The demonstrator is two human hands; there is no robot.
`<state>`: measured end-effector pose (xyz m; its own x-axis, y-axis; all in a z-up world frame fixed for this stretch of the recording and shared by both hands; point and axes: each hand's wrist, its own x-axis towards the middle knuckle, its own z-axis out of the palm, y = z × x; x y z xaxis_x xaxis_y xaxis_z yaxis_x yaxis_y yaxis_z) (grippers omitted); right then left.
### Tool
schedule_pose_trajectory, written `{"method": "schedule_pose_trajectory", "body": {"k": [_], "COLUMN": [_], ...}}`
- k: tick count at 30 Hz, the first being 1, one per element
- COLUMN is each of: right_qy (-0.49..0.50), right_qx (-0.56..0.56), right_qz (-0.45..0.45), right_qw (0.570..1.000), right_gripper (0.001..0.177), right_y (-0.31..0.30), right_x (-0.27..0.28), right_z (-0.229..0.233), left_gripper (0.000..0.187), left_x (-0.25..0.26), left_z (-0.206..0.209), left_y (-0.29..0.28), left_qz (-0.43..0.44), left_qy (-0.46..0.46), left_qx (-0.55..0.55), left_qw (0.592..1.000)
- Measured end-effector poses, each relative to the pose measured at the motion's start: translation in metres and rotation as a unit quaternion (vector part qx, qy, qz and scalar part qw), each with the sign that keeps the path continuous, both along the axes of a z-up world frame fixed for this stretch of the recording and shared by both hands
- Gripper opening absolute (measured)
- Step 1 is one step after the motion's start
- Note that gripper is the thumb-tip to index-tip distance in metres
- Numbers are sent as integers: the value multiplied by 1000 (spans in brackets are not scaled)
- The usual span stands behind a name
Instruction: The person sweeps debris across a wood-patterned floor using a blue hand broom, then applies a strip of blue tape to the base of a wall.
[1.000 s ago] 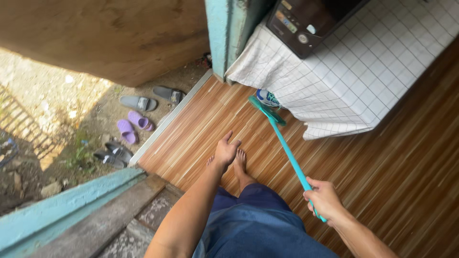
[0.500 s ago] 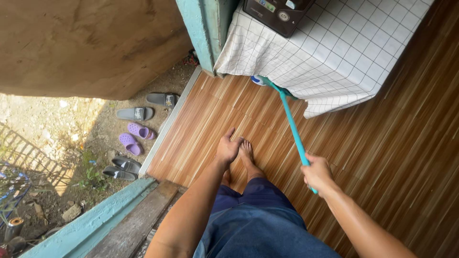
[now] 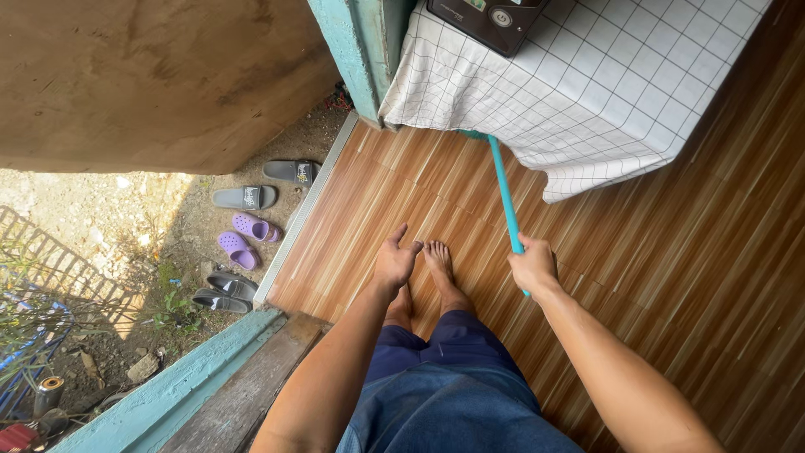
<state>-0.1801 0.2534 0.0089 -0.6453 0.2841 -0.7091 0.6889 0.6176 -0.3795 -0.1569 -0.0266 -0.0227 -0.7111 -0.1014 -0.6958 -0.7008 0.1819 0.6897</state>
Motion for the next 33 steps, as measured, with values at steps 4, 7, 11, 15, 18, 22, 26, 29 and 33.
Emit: {"method": "schedule_pose_trajectory", "body": {"k": [4,7,11,15,18,22,26,29,33], "right_qy": [59,81,16,21,88,35,-21,-8,24], "right_qx": [22,18,27,44,-14,-149,-206,-146,-108], "right_qz": [-10,-25,-46,-6,21,-26,-140,-131,-145], "right_qw": [998,996,998,999,996,988,968,981,983], "right_gripper": [58,56,63,53,63,42,67,69,59], "right_y": [-6,-23,-59,-94,-109,-111,-57,-25,-5], "right_x": [-25,-39,-34,8,46,70,91,99,83], "right_z": [-30,-60,-79,-92,-91,-46,34,58,23], "left_gripper": [77,77,76,73,72,73,73,73,74], "left_x": [2,2,4,10,14,18,22,22,23], "left_z": [10,11,5,4,5,-1,-6,-9,-7], "left_y": [-4,-6,-8,-14,-22,-34,-46,-45,-35], "left_qz": [14,22,25,24,15,6,-2,-14,-31], "left_qy": [-23,-44,-40,-16,-29,-27,-17,-22,-1], "left_qx": [0,3,5,-8,-16,-6,-1,7,2], "left_qw": [1000,999,999,1000,999,1000,1000,1000,1000]}}
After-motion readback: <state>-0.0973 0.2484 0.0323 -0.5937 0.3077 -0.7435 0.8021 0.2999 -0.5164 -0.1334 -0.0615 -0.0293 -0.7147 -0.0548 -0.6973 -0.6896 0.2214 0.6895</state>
